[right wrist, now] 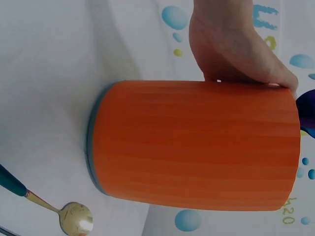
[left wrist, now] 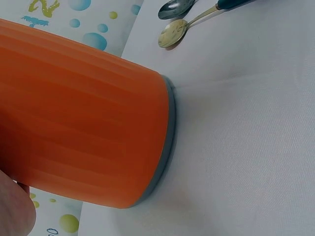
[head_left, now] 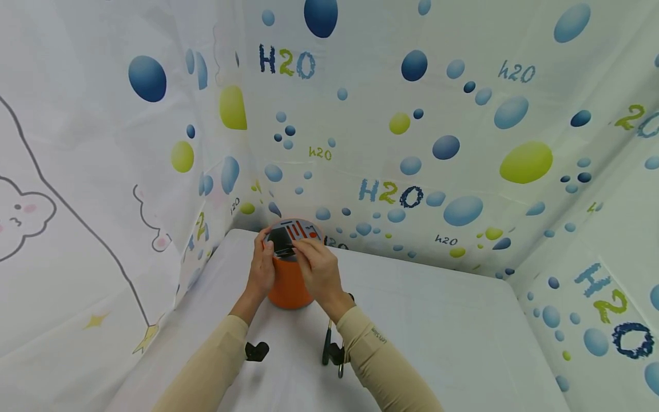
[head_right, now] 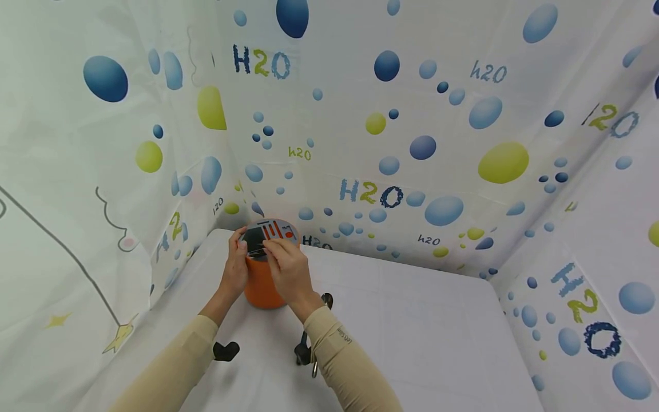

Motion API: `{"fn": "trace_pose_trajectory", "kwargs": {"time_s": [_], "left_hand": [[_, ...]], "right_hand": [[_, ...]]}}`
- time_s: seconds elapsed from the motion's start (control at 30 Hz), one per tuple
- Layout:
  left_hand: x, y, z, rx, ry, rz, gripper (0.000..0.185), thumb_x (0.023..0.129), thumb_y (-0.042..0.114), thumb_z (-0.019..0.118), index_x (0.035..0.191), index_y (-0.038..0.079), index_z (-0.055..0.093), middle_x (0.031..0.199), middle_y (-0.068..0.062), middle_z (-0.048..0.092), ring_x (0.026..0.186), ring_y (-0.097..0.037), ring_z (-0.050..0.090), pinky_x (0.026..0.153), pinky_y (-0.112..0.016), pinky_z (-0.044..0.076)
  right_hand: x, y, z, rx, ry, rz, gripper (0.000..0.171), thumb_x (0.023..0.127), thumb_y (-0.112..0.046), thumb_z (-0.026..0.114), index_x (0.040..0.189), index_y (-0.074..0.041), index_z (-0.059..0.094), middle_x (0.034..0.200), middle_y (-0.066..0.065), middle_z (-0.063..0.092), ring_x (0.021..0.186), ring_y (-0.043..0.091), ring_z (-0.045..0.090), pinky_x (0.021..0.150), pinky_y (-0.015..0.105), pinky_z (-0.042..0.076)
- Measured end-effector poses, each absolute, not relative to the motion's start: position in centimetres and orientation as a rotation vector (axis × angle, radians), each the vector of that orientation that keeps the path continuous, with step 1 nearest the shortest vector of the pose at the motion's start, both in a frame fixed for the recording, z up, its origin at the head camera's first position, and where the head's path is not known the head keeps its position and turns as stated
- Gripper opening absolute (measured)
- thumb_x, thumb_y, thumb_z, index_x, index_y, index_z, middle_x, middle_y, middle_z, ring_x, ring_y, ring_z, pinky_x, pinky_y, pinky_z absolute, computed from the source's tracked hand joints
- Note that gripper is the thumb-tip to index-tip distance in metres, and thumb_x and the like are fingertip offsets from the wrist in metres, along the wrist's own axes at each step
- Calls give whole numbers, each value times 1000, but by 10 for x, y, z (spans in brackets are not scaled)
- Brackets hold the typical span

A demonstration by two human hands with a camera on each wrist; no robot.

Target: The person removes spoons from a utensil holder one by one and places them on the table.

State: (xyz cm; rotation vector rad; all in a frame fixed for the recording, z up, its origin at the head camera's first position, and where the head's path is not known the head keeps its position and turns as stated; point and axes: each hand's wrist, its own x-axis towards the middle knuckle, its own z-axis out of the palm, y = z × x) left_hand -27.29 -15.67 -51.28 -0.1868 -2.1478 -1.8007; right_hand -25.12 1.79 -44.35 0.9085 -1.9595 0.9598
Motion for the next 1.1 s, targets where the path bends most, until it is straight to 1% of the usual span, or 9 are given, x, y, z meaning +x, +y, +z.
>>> {"fn": "trace_pose_trajectory", "kwargs": {"time_s": [0.2,0.3,0.47,0.57,0.73,0.9,1.1], "left_hand": [[-276,-157,-520,-186,-2135,-1790,51,115,35,24,163,20,22,157,-20,41,147,-34,37,126,-57,22],[-276,-157,-521,-194,-2127,-1801,50,115,36,24,163,21,23,156,-19,41,147,-33,37,126,-57,22],[-275,-158,-521,-186,-2132,-1798,50,115,35,25,163,23,24,157,-18,41,147,-33,37,126,-56,23],[-275,-158,-520,-187,-2126,-1799,50,115,33,26,163,21,24,158,-19,40,148,-34,36,126,-56,22],[-276,-157,-521,-205,-2102,-1822,51,115,30,25,164,18,21,160,-21,38,150,-35,33,127,-58,18],[-276,-158,-521,-200,-2132,-1800,50,115,35,24,163,22,21,160,-17,39,151,-31,33,127,-57,19],[-275,-158,-519,-189,-2152,-1792,51,114,38,23,163,23,21,161,-17,37,152,-32,31,127,-59,17]], "right_hand": [[-252,19,-443,921,-1930,836,20,91,4,74,111,0,77,104,11,74,97,21,75,90,22,59],[-252,19,-442,913,-1912,827,20,90,6,73,109,0,77,103,11,75,97,21,75,90,23,59],[-251,19,-440,889,-1877,828,21,86,9,74,105,0,78,101,11,75,93,21,74,86,22,59],[-251,19,-439,884,-1873,836,21,85,9,74,104,0,78,100,11,75,92,20,74,85,21,59],[-252,19,-438,870,-1863,875,19,85,10,75,101,0,78,99,10,74,91,20,73,84,20,60],[-254,18,-438,851,-1819,955,17,86,9,76,100,0,77,98,11,74,89,22,73,82,23,61],[-254,18,-436,865,-1765,1047,11,90,5,75,100,1,77,98,12,75,89,23,74,81,24,61]]}}
